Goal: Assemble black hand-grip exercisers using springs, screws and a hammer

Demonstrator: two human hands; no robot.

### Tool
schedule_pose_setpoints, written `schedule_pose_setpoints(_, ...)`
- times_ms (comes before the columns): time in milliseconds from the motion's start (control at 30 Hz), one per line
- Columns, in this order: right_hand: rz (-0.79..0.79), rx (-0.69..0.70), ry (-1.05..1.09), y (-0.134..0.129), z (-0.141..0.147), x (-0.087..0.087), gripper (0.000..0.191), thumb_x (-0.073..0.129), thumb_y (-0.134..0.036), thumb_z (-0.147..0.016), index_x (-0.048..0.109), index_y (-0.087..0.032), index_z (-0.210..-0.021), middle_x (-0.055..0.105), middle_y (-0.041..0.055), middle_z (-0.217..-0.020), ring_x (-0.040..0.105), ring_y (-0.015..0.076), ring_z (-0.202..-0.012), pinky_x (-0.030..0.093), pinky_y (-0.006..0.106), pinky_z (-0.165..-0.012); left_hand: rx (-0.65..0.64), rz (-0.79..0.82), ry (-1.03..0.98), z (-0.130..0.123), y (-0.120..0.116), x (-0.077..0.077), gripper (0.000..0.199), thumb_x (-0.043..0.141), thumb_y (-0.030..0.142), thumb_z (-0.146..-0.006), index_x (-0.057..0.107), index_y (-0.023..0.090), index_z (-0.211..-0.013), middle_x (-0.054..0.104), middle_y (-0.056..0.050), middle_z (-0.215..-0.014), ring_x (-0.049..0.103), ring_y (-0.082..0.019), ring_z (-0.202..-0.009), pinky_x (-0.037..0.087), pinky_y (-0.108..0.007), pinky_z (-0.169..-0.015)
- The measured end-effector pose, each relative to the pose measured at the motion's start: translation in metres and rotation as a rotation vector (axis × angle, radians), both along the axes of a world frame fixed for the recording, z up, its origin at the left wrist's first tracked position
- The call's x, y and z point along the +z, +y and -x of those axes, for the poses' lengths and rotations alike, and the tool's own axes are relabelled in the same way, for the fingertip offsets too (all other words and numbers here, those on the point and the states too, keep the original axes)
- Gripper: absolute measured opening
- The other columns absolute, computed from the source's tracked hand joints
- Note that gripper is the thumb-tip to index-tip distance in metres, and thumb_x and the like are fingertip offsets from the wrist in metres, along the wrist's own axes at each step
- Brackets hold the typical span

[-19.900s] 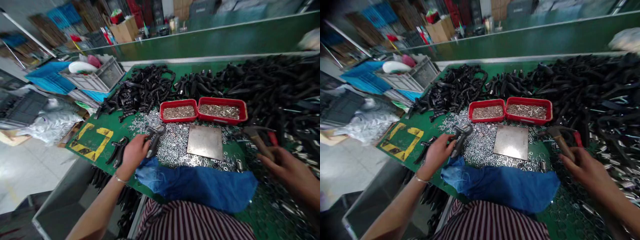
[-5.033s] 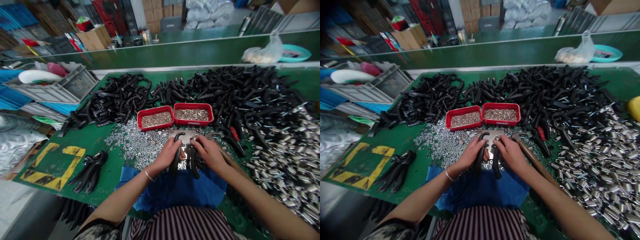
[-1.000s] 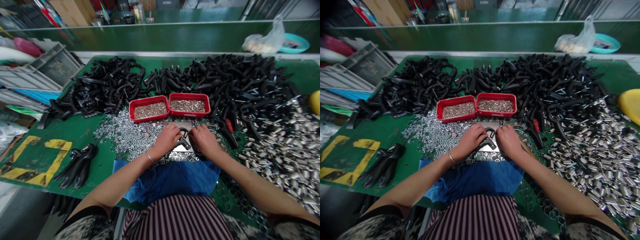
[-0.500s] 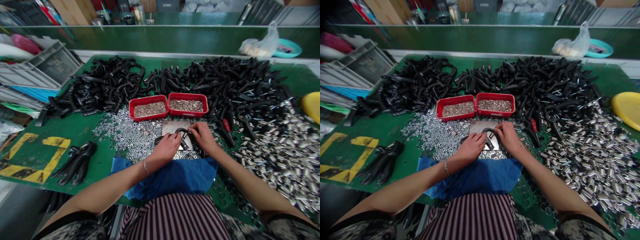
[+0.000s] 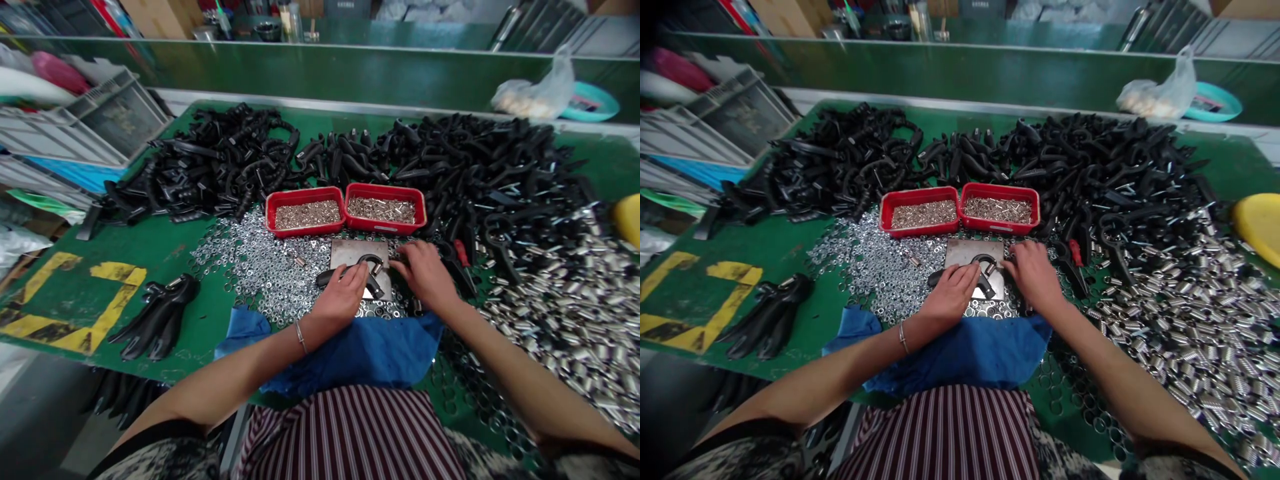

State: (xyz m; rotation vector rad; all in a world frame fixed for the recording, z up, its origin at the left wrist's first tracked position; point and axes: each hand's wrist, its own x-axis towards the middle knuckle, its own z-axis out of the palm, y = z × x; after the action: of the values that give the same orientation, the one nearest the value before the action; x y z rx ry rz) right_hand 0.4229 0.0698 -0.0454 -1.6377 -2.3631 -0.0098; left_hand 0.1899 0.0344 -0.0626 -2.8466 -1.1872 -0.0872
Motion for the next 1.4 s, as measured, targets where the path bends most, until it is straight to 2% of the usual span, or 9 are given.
schedule_pose_setpoints(233, 0.077, -0.096, -0.167, -0.022, -0.065, -0.001, 0.030, 0.054, -0.043, -0.093, 0.061, -0.016, -0.084, 0.062, 0.0168, -0.083, 0.060, 0.0376, -0.098, 0.048, 0.051, -0.086, 0.040, 0.009, 0.107, -0.009, 0.003, 0.012, 0.052, 0.026, 0.009, -0.099, 0.049, 0.000, -0.144, 0.043, -0.022, -0.155, 0.047, -0.032, -0.135, 0.039, -0.051, -0.112)
schedule_pose_setpoints(367, 0.188, -0.178, 0.208, -0.023, -0.055, 0.021, 0.031, 0.052, -0.046, -0.095, 0.053, -0.019, -0.108, 0.066, 0.0085, -0.080, 0.063, 0.0257, -0.069, 0.049, 0.038, -0.067, 0.110, 0.040, 0.097, -0.010, 0.001, 0.013, 0.053, 0.025, 0.011, -0.101, 0.046, 0.006, -0.149, 0.043, -0.016, -0.156, 0.041, -0.035, -0.140, 0.035, -0.055, -0.113)
schedule_pose_setpoints(500, 0.220, -0.158, 0.347, -0.024, -0.025, 0.044, 0.030, 0.041, -0.046, -0.101, 0.051, -0.022, -0.116, 0.071, 0.0095, -0.088, 0.067, 0.0259, -0.073, 0.048, 0.035, -0.067, 0.118, 0.060, 0.102, -0.012, 0.000, 0.012, 0.053, 0.024, 0.012, -0.101, 0.046, 0.007, -0.149, 0.042, -0.017, -0.157, 0.043, -0.034, -0.138, 0.039, -0.052, -0.110)
schedule_pose_setpoints(633, 0.474, -0.056, 0.318, -0.019, -0.013, 0.039, 0.022, 0.046, -0.044, -0.098, 0.052, -0.024, -0.093, 0.068, 0.0063, -0.074, 0.064, 0.0238, -0.064, 0.046, 0.033, -0.061, 0.112, 0.068, 0.079, -0.014, 0.000, 0.010, 0.052, 0.028, 0.010, -0.099, 0.047, 0.005, -0.148, 0.043, -0.021, -0.155, 0.044, -0.036, -0.137, 0.039, -0.054, -0.108)
schedule_pose_setpoints(800, 0.731, -0.198, 0.562, -0.022, -0.036, 0.023, 0.033, 0.034, -0.052, -0.101, 0.053, -0.025, -0.098, 0.068, 0.0014, -0.069, 0.055, 0.0178, -0.044, 0.042, 0.030, -0.045, 0.111, 0.159, -0.150, -0.008, 0.008, 0.026, 0.057, 0.028, 0.007, -0.098, 0.036, 0.012, -0.154, 0.049, -0.019, -0.149, 0.050, -0.034, -0.131, 0.044, -0.053, -0.105)
schedule_pose_setpoints(933, 0.428, -0.315, 0.129, -0.024, -0.071, 0.023, 0.038, 0.039, -0.049, -0.099, 0.057, -0.023, -0.078, 0.067, 0.0099, -0.074, 0.064, 0.0241, -0.064, 0.044, 0.034, -0.057, 0.214, 0.326, -0.561, 0.005, 0.028, 0.044, 0.069, 0.037, 0.016, -0.099, 0.011, 0.025, -0.162, 0.053, -0.014, -0.143, 0.054, -0.028, -0.126, 0.049, -0.047, -0.104)
schedule_pose_setpoints(1033, 0.182, -0.361, -0.014, -0.023, -0.088, 0.022, 0.035, 0.042, -0.046, -0.098, 0.060, -0.020, -0.083, 0.067, 0.0131, -0.084, 0.064, 0.0270, -0.075, 0.045, 0.037, -0.065, 0.328, 0.325, -0.613, 0.016, 0.038, 0.035, 0.066, 0.050, 0.023, -0.096, 0.027, 0.019, -0.157, 0.048, -0.017, -0.145, 0.047, -0.032, -0.133, 0.045, -0.052, -0.109)
schedule_pose_setpoints(1233, 0.149, -0.163, 0.199, -0.030, -0.069, 0.011, 0.024, 0.047, -0.036, -0.096, 0.064, -0.021, -0.097, 0.068, 0.0115, -0.096, 0.065, 0.0271, -0.091, 0.050, 0.039, -0.082, 0.303, 0.290, -0.435, 0.016, 0.028, 0.009, 0.050, 0.057, 0.044, -0.095, 0.054, 0.014, -0.135, 0.053, -0.016, -0.137, 0.045, -0.033, -0.131, 0.036, -0.051, -0.114)
schedule_pose_setpoints(1400, 0.037, -0.527, 0.361, -0.027, -0.101, 0.014, 0.026, 0.054, -0.038, -0.091, 0.069, -0.020, -0.103, 0.071, 0.0089, -0.089, 0.065, 0.0241, -0.077, 0.050, 0.039, -0.076, 0.348, 0.273, -0.337, 0.001, 0.029, 0.018, 0.055, 0.063, 0.039, -0.087, 0.054, 0.013, -0.135, 0.057, -0.016, -0.133, 0.050, -0.034, -0.123, 0.038, -0.048, -0.108)
